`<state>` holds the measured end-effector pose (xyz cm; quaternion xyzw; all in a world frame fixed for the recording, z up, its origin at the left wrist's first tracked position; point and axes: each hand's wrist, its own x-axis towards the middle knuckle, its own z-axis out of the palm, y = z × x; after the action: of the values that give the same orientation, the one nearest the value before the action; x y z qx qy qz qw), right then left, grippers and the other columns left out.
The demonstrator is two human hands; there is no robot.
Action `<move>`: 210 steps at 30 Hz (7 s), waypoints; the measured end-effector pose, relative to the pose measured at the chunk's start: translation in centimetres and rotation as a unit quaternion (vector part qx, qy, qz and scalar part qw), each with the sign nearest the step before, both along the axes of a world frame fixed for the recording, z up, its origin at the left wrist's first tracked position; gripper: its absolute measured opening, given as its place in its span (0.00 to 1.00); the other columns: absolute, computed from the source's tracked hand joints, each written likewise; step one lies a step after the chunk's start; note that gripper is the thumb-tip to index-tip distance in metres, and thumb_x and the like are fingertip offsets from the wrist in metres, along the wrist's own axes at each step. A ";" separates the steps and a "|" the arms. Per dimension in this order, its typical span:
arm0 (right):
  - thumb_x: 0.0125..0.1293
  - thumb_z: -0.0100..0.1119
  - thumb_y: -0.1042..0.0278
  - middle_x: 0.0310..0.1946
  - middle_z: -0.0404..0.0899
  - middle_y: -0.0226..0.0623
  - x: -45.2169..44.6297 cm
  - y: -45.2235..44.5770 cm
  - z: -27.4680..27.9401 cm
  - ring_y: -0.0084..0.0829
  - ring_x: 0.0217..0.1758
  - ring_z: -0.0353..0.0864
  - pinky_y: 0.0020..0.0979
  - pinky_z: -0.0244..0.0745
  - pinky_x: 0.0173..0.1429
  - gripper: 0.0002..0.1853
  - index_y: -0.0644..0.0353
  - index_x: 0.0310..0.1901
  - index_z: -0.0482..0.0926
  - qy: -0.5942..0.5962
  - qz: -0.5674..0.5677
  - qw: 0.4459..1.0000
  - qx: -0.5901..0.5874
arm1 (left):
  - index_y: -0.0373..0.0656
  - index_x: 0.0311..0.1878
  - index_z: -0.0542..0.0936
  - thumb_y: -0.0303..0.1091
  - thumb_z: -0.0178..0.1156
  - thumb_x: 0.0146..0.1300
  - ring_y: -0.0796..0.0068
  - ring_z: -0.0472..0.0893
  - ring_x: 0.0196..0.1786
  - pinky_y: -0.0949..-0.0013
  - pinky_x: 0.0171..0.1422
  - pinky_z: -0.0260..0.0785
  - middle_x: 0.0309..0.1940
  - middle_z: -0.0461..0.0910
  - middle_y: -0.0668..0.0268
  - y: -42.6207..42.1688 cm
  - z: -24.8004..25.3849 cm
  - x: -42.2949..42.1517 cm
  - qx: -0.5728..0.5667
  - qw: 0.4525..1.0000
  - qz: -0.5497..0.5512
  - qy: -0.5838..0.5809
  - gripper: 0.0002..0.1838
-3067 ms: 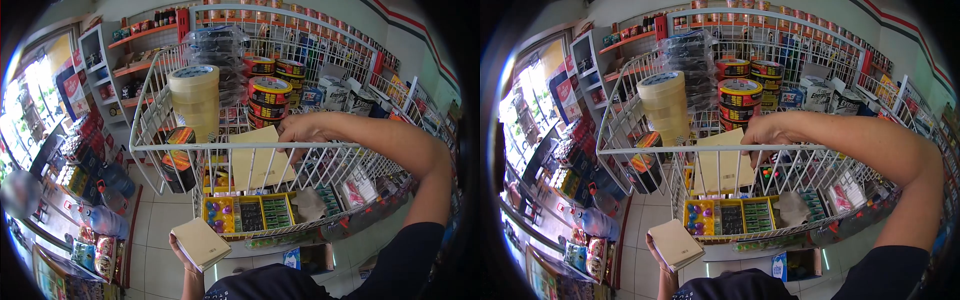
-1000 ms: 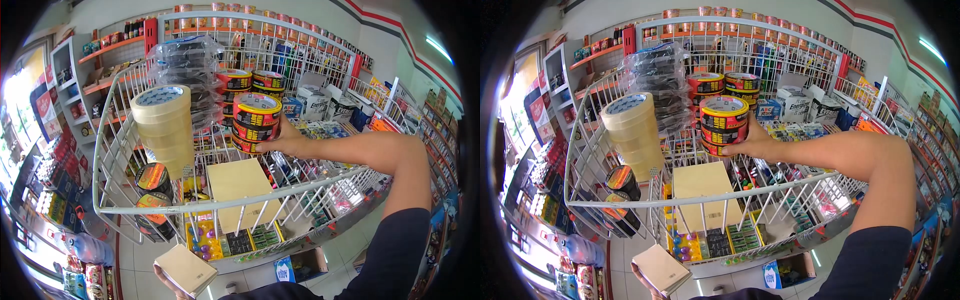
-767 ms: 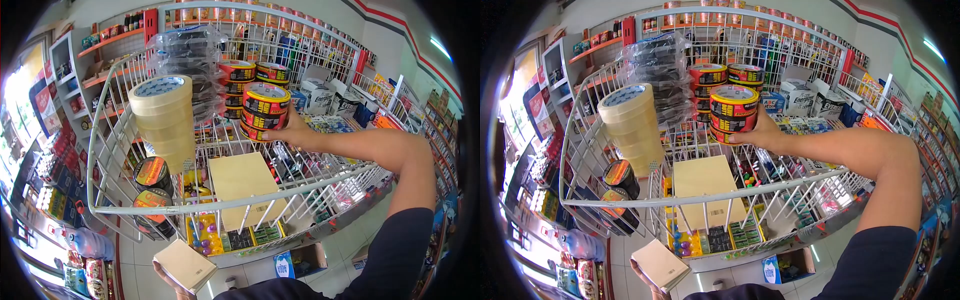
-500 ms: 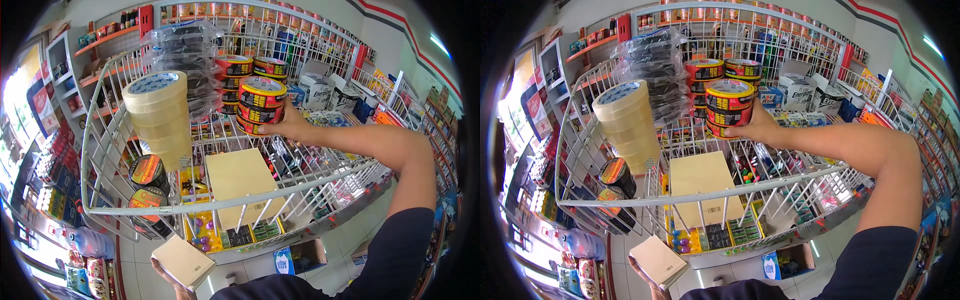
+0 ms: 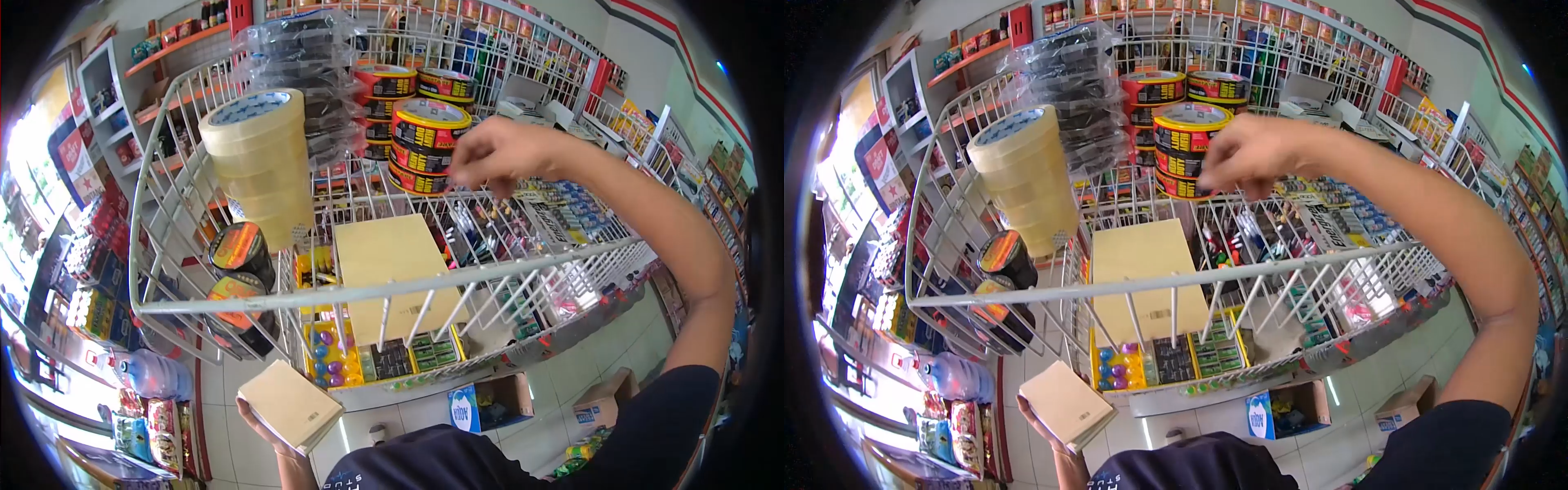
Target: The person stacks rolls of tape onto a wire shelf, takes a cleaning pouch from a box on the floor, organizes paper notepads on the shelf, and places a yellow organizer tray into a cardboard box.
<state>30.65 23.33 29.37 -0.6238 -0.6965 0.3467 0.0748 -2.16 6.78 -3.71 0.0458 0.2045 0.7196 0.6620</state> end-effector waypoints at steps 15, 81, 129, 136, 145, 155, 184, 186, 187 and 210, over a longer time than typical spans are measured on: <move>0.54 0.62 0.55 0.34 0.76 0.34 -7.8 3.5 -4.2 0.23 0.21 0.73 0.24 0.70 0.21 0.22 0.65 0.43 0.76 -0.120 0.237 0.964 -0.019 | 0.38 0.51 0.70 0.67 0.47 0.51 0.53 0.75 0.47 0.52 0.52 0.68 0.46 0.74 0.52 -1.3 -1.8 1.1 -0.027 0.999 -0.004 -0.036 0.39; 0.59 0.59 0.61 0.48 0.68 0.30 4.8 -17.8 -28.0 0.17 0.36 0.72 0.18 0.68 0.41 0.29 0.65 0.59 0.61 0.488 0.008 0.871 -0.059 | 0.42 0.47 0.73 0.56 0.51 0.54 0.65 0.80 0.35 0.63 0.43 0.74 0.36 0.78 0.60 -2.6 5.5 20.5 0.004 0.983 -0.166 -0.074 0.28; 0.51 0.46 0.83 0.35 0.76 0.35 13.7 -21.7 -32.8 0.27 0.43 0.75 0.24 0.69 0.50 0.20 0.61 0.49 0.69 0.642 -0.121 0.750 -0.107 | 0.38 0.54 0.69 0.63 0.54 0.51 0.58 0.77 0.45 0.56 0.51 0.70 0.46 0.75 0.53 -6.4 2.3 24.6 -0.064 0.958 -0.265 -0.084 0.38; 0.42 0.57 0.79 0.22 0.77 0.28 14.6 -25.4 -18.8 0.22 0.25 0.75 0.22 0.69 0.32 0.08 0.60 0.28 0.81 0.285 0.154 0.878 0.353 | 0.38 0.57 0.67 0.65 0.52 0.50 0.57 0.76 0.47 0.56 0.54 0.68 0.48 0.74 0.52 -6.1 4.1 23.3 -0.035 0.965 -0.253 -0.067 0.41; 0.53 0.55 0.81 0.26 0.75 0.27 12.8 -21.7 -0.9 0.16 0.29 0.70 0.16 0.65 0.34 0.07 0.63 0.35 0.77 0.350 0.041 0.720 0.598 | 0.39 0.60 0.62 0.68 0.48 0.50 0.50 0.72 0.53 0.48 0.58 0.63 0.53 0.69 0.50 -5.3 5.3 19.4 0.028 0.963 -0.254 -0.090 0.44; 0.54 0.49 0.83 0.32 0.68 0.32 0.5 -7.0 4.0 0.23 0.29 0.74 0.23 0.78 0.30 0.11 0.65 0.41 0.72 0.213 0.104 0.945 0.226 | 0.39 0.60 0.62 0.65 0.51 0.51 0.53 0.73 0.52 0.51 0.57 0.66 0.52 0.70 0.51 -4.3 2.4 15.1 0.027 0.978 -0.192 -0.073 0.43; 0.54 0.56 0.77 0.36 0.70 0.44 -3.7 -2.1 -4.4 0.34 0.32 0.80 0.31 0.81 0.31 0.19 0.72 0.46 0.63 0.087 0.072 0.992 -0.056 | 0.37 0.61 0.61 0.70 0.46 0.49 0.47 0.72 0.52 0.48 0.58 0.63 0.52 0.68 0.45 0.0 -0.8 10.6 -0.012 0.979 -0.188 -0.076 0.47; 0.55 0.56 0.77 0.36 0.70 0.45 -4.0 -2.1 -4.6 0.34 0.32 0.79 0.34 0.81 0.30 0.17 0.73 0.44 0.63 0.077 0.079 0.993 -0.034 | 0.37 0.61 0.61 0.71 0.45 0.48 0.47 0.72 0.52 0.48 0.58 0.63 0.52 0.68 0.45 0.2 -0.9 10.6 -0.014 0.980 -0.188 -0.065 0.48; 0.54 0.57 0.76 0.35 0.70 0.44 -4.0 -2.2 -4.5 0.33 0.32 0.79 0.33 0.81 0.30 0.17 0.73 0.43 0.64 0.058 0.088 0.993 -0.045 | 0.37 0.61 0.60 0.71 0.44 0.48 0.46 0.71 0.52 0.47 0.59 0.62 0.52 0.68 0.44 0.3 -0.9 10.7 -0.015 0.981 -0.185 -0.055 0.48; 0.66 0.45 0.65 0.29 0.76 0.34 1.5 -13.2 1.7 0.21 0.30 0.75 0.18 0.67 0.31 0.12 0.64 0.41 0.73 0.104 0.218 0.751 0.615 | 0.41 0.63 0.59 0.70 0.47 0.49 0.47 0.68 0.57 0.43 0.59 0.60 0.56 0.65 0.47 -1.6 3.3 12.4 -0.023 0.970 -0.205 -0.130 0.47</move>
<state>32.12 10.17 31.03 -0.2341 -0.8644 -0.0870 0.4364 10.20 5.22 -0.46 -0.0226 0.1198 0.5630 0.8174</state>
